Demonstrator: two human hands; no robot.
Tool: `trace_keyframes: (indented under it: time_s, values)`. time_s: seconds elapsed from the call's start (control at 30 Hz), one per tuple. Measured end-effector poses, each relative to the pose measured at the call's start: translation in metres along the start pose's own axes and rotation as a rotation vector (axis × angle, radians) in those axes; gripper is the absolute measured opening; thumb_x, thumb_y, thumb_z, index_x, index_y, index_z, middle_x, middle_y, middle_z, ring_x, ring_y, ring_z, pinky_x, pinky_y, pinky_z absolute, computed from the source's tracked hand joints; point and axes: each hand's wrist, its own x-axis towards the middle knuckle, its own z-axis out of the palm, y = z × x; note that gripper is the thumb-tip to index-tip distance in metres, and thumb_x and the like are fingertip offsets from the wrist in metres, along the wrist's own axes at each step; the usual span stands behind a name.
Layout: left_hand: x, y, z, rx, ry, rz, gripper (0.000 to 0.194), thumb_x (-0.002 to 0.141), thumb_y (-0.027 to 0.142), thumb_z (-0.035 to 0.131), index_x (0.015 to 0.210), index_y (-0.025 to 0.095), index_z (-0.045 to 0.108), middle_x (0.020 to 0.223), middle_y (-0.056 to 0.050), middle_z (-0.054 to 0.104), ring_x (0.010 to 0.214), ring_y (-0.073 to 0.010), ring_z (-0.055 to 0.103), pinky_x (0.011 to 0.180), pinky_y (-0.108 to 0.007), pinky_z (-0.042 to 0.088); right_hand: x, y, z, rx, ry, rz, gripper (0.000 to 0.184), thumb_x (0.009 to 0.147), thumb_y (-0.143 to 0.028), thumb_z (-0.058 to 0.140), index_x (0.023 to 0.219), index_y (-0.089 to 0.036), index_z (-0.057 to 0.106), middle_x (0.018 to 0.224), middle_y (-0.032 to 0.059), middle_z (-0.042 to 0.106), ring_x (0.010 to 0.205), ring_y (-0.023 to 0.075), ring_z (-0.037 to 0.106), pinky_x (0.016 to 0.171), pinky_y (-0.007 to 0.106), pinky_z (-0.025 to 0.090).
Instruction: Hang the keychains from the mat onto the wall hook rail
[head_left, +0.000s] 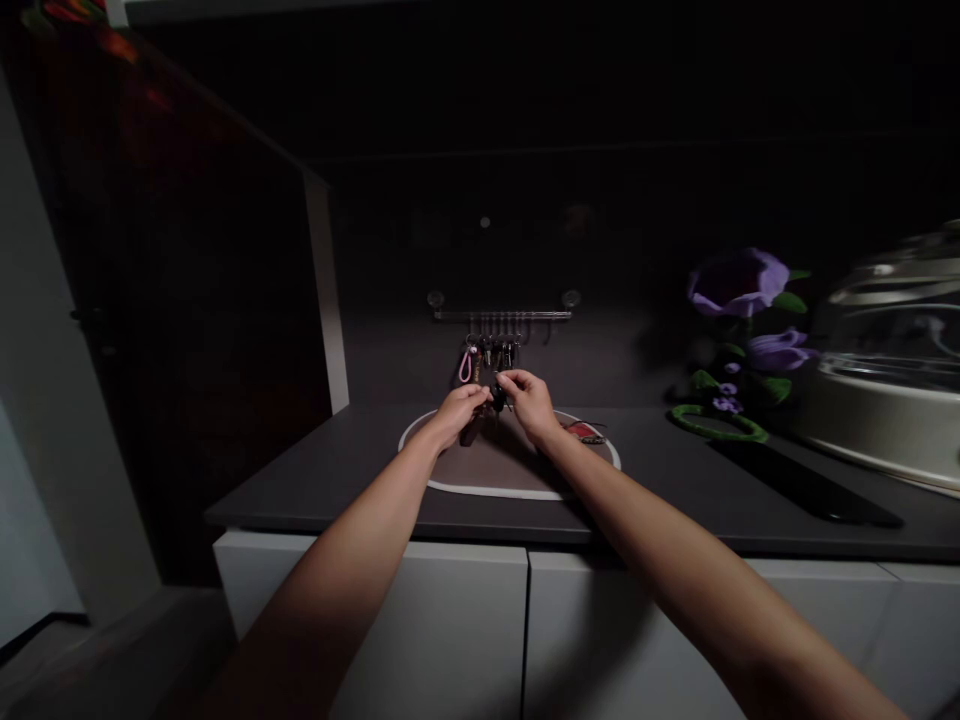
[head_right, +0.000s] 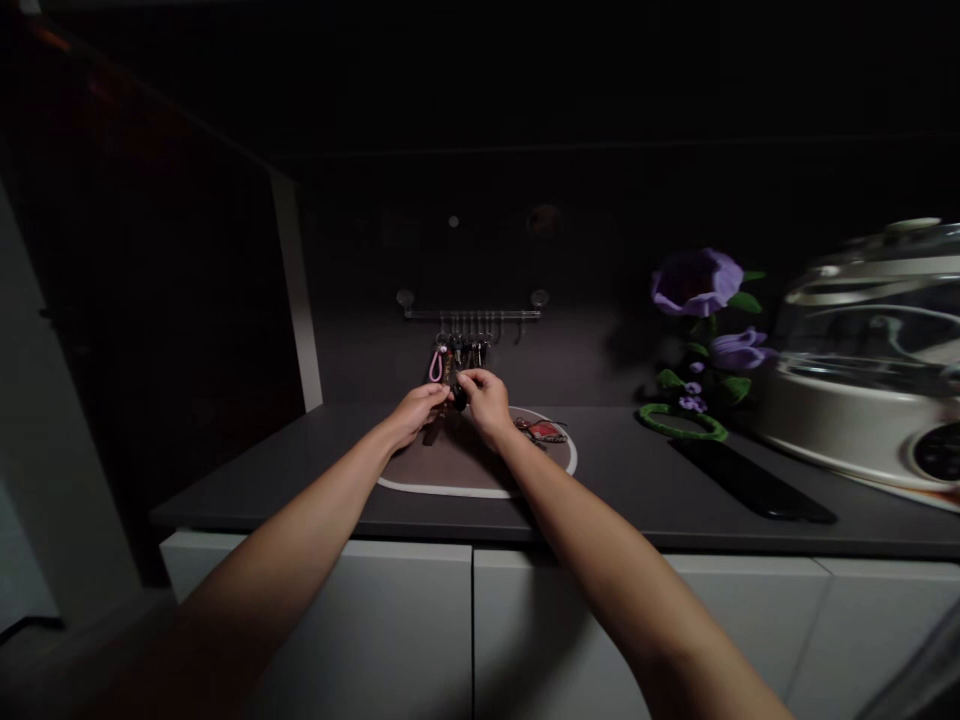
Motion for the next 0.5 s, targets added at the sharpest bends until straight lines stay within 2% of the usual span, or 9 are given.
trace_keyframes:
  time_s: [0.23,0.33,0.5]
  values:
    - [0.001,-0.005,0.002,-0.064,-0.046,0.021,0.028,0.066,0.035,0.063,0.084,0.017,0.052,0.073,0.000,0.058,0.064,-0.0091,0.054,0.059,-0.021,0.039,0.003,0.002,-0.002,0.104,0.007,0.026,0.031,0.064,-0.044,0.058,0.074,-0.015,0.060,0.067,0.0003,0.058,0.060,0.0103,0.047,0.058,0.023,0.039]
    - [0.000,-0.004,0.003,-0.072,-0.024,0.030,0.035,0.063,0.034,0.067,0.090,0.017,0.052,0.072,0.000,0.058,0.063,-0.0089,0.054,0.058,-0.020,0.038,0.006,0.001,-0.005,0.118,0.013,0.046,0.033,0.064,-0.046,0.058,0.075,-0.015,0.059,0.068,0.0003,0.057,0.059,0.0096,0.046,0.055,0.022,0.039]
    - [0.000,-0.004,0.004,-0.033,0.033,0.058,0.031,0.061,0.031,0.069,0.084,0.014,0.057,0.072,-0.001,0.058,0.063,-0.0084,0.053,0.059,-0.020,0.040,0.016,0.001,-0.013,0.110,0.059,0.084,0.037,0.065,-0.050,0.055,0.079,-0.016,0.058,0.075,0.0022,0.059,0.062,0.0098,0.049,0.052,0.020,0.040]
